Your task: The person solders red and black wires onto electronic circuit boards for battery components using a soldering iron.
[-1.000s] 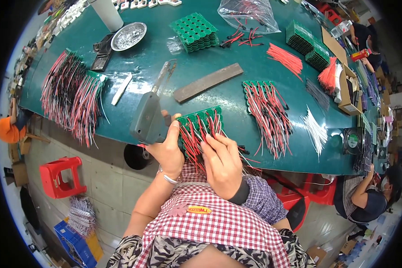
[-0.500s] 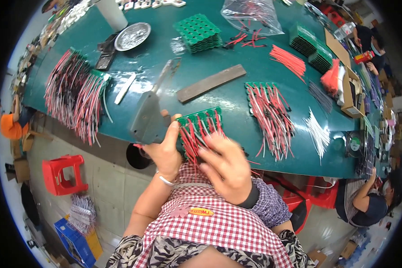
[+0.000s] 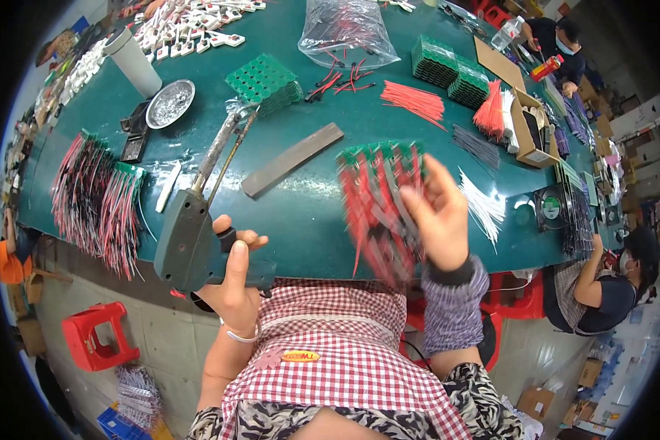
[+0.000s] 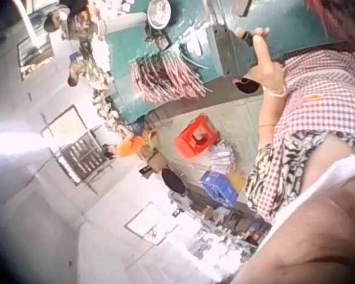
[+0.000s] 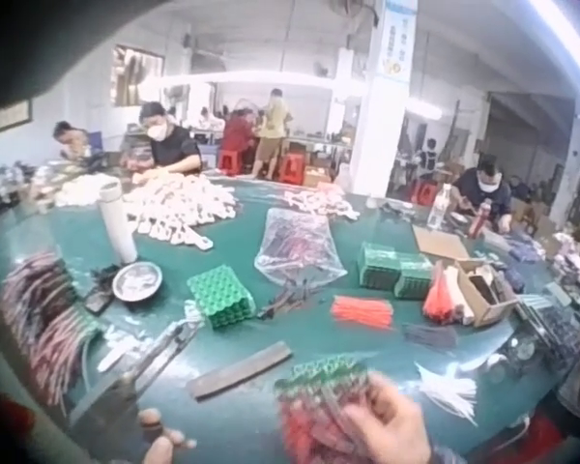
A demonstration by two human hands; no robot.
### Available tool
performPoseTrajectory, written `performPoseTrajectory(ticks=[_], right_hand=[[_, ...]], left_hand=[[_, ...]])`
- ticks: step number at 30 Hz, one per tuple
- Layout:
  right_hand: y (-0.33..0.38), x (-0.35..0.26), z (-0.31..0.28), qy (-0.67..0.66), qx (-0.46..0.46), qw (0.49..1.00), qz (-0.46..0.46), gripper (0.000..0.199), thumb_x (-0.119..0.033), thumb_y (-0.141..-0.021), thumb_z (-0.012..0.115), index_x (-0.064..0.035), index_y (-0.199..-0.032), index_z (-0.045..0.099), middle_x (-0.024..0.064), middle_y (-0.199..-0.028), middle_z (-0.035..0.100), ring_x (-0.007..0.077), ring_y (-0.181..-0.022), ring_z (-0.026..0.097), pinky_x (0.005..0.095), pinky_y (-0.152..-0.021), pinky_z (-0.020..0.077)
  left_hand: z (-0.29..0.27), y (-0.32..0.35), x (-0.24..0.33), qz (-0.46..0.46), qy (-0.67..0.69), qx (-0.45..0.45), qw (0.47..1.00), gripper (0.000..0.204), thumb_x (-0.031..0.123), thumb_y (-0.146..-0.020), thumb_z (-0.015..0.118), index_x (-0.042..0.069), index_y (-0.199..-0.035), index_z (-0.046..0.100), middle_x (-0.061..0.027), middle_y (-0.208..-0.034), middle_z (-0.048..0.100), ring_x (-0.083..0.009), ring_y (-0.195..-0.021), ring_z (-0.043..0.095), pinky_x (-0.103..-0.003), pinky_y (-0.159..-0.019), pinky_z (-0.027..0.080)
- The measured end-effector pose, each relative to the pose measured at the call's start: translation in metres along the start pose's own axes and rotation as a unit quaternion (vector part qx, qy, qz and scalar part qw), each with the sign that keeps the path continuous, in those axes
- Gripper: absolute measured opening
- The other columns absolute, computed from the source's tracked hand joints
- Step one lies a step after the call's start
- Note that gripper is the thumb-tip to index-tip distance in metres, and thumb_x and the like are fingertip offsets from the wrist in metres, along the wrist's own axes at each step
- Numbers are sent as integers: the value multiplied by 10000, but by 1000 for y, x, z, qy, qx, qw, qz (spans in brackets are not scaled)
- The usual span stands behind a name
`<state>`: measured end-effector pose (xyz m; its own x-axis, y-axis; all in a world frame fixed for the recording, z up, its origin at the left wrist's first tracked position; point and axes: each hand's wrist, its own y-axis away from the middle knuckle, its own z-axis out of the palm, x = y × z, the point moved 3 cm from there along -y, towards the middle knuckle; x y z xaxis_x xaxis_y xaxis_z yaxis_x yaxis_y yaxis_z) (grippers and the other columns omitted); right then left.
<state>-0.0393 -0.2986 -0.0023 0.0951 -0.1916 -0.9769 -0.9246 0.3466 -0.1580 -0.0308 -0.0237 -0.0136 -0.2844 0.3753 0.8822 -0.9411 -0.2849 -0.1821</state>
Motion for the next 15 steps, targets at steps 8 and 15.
performPoseTrajectory(ticks=[8, 15], right_hand=[[-69, 88, -28, 263, -88, 958, -79, 578, -197, -811, 776, 46, -1294, 572, 206, -1098, 676, 328, -1049, 641, 416, -946, 487], [-70, 80, -35, 70, -183, 977, 82, 670, 18, -752, 778, 134, -1342, 483, 184, -1203, 676, 257, -1080, 674, 397, -1063, 445]], left_hand=[[-44, 2, 6, -3, -38, 66, 997, 439, -117, -879, 587, -42, -1300, 486, -147, -1216, 585, -207, -869, 672, -361, -717, 620], [-111, 11, 29, 80, -70, 191, 976, 429, -65, -900, 627, -25, -1309, 503, -134, -1219, 584, -217, -896, 678, -360, -707, 623]])
